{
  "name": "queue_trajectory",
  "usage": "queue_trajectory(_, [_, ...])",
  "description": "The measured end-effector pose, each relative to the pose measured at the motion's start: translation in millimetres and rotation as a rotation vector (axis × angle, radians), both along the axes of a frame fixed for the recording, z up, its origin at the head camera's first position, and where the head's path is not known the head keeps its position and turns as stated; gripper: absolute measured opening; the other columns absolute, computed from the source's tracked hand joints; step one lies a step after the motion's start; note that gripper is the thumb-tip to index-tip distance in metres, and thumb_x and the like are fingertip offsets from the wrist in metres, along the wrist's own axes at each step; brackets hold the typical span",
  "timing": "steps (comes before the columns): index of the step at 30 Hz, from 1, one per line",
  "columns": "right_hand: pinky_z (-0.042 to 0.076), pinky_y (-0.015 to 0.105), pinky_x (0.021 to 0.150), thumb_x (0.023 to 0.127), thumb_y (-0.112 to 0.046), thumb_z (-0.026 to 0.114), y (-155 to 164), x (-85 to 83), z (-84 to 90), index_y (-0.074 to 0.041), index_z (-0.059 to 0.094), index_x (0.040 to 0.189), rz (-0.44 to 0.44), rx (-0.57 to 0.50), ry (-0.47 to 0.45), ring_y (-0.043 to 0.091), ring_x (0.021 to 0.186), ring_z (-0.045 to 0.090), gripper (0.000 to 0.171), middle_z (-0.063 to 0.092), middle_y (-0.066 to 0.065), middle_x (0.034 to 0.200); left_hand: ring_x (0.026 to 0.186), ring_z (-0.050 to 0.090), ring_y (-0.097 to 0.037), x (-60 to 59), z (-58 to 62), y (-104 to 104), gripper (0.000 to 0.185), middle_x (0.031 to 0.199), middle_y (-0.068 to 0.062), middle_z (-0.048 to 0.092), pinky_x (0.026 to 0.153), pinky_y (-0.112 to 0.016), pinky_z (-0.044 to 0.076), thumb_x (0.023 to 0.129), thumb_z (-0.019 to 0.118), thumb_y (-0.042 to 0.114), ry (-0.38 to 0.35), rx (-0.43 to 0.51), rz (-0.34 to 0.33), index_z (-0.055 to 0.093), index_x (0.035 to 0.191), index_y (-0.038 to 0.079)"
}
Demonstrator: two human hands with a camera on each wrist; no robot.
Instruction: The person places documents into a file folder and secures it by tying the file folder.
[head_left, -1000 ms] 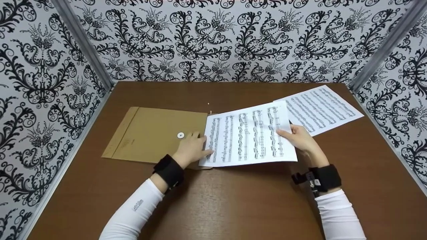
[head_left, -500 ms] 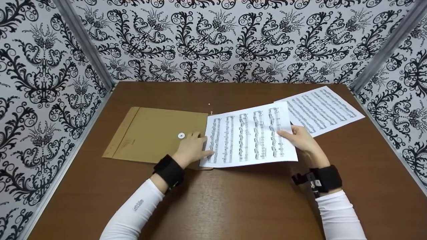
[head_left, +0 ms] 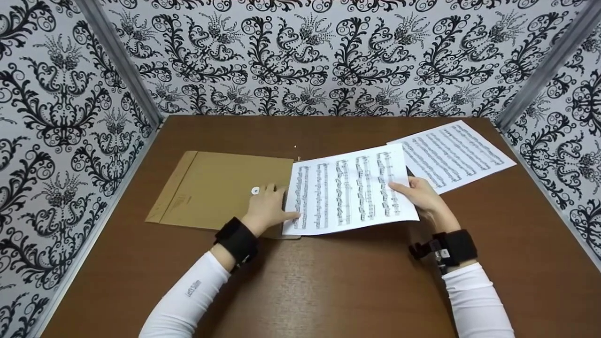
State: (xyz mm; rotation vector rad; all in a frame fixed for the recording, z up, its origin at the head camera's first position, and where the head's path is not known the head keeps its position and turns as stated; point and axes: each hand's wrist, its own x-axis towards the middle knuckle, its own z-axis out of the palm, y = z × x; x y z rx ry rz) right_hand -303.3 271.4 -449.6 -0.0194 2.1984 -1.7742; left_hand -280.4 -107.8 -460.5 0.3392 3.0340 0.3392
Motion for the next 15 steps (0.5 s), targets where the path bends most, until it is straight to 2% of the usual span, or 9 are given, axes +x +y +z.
queue_trajectory(6, [0.061, 0.023, 0.064, 0.105, -0.023, 0.057, 1, -2.4, -7.2, 0.014, 0.047, 0.139, -0.011, 0.015, -0.005, 0.008, 0.072, 0.075, 0.051, 0.075, -0.010, 0.083, 0.133, 0.054, -0.044, 2.6, 0.3, 0, 0.096, 0.148, -0.025, 0.053, 0.092, -0.055, 0.058, 0.082, 0.073, 0.067, -0.030, -0.069, 0.091, 0.053, 0.144, -0.003])
queue_trajectory(15, [0.061, 0.022, 0.064, 0.104, -0.023, 0.059, 1, -4.3, -11.6, 0.012, 0.048, 0.139, -0.012, -0.029, -0.018, 0.008, 0.072, 0.075, 0.051, 0.076, -0.009, 0.084, 0.114, 0.063, -0.042, 2.2, 2.4, 0, 0.070, 0.128, -0.023, 0.064, 0.085, -0.054, 0.060, 0.086, 0.076, 0.054, 0.003, -0.045, 0.126, 0.067, 0.121, -0.006])
